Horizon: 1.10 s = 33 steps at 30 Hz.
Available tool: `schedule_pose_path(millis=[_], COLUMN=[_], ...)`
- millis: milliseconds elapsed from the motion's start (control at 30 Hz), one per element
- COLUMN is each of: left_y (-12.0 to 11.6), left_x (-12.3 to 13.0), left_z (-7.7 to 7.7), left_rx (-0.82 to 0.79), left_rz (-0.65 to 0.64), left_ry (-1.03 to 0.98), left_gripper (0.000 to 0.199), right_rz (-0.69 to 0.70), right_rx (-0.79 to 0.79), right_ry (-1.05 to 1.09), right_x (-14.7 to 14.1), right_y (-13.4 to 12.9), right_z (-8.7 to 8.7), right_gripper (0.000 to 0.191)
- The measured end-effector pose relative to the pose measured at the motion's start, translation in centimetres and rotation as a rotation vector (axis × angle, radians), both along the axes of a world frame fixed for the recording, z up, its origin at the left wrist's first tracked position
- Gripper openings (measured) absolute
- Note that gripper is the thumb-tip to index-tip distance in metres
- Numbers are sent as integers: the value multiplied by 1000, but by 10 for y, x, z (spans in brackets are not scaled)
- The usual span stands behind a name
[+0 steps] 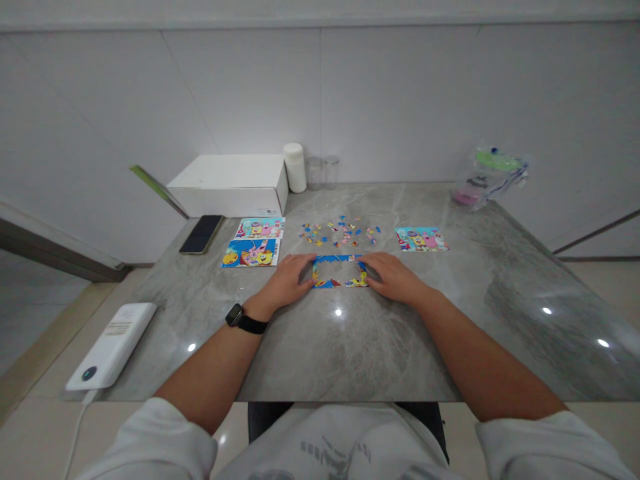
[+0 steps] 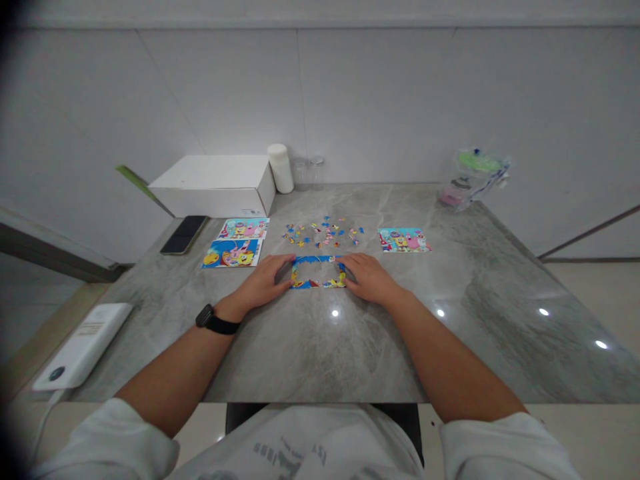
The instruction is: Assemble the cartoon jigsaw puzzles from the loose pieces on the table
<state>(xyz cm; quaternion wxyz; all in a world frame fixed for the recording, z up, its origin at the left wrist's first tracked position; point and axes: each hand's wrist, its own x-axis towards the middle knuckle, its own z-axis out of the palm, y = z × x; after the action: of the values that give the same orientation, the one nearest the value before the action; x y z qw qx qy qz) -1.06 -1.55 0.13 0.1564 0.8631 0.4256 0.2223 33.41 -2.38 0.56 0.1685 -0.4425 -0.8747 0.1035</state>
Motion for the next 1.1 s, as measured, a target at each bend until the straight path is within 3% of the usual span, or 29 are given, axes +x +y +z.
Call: schedule_pose_path(millis=[267, 533, 933, 1100], left_y=[2, -1, -2, -2], left_x=[-1, 1, 2, 3], left_z=[-1, 4, 7, 8], left_rx=[9, -25, -40, -44], left_rz=[-14, -6, 2, 10], left_ry=[-20, 42, 48, 38], left_gripper=[57, 30, 30, 20], right_rz=[-6, -6, 12, 10], right_rx=[-8, -18, 6, 21], right_ry=[-29, -35, -20, -4], right_x=[-3, -3, -1, -1], right_y=[-1, -1, 2, 1], right_z=[4, 5, -2, -2], right_gripper=[50, 48, 47, 47])
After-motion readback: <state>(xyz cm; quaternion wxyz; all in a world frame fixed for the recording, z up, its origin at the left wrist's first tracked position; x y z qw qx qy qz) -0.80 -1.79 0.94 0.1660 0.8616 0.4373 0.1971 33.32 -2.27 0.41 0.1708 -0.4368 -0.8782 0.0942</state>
